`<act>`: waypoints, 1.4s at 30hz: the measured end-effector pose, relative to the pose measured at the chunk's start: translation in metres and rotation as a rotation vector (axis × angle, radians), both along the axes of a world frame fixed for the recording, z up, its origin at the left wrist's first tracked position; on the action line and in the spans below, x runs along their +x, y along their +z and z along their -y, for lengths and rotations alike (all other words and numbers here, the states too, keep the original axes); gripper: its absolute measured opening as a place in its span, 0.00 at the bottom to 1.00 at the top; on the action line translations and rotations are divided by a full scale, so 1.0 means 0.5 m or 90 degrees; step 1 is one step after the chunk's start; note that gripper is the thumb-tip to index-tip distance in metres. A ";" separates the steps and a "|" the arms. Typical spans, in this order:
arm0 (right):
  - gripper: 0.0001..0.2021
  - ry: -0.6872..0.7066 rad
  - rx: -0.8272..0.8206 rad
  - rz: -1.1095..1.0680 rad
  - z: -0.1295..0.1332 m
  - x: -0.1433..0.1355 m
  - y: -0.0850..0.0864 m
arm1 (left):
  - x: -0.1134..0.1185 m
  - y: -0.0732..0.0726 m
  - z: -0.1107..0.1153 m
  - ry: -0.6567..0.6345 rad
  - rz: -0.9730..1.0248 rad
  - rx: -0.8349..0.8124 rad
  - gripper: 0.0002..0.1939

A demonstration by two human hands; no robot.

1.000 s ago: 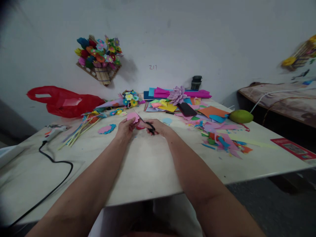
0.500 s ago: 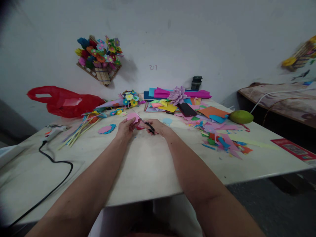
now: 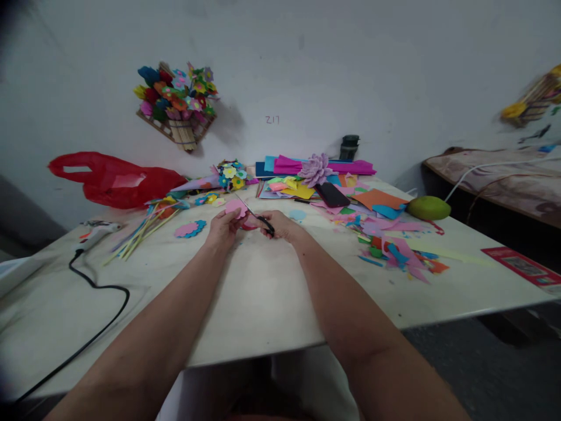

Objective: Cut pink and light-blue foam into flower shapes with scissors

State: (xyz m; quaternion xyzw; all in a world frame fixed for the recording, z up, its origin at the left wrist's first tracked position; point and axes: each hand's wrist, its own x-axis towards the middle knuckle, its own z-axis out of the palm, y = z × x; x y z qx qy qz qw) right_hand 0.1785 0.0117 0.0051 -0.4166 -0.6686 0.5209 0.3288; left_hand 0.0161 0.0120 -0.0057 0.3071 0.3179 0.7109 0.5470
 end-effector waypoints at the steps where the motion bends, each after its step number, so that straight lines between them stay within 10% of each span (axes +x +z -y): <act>1: 0.14 -0.001 0.001 -0.002 0.002 0.000 0.002 | 0.000 0.000 0.000 0.000 -0.001 0.000 0.09; 42: 0.12 0.049 0.009 -0.017 -0.008 0.007 -0.012 | -0.005 -0.002 0.001 -0.011 -0.049 -0.021 0.13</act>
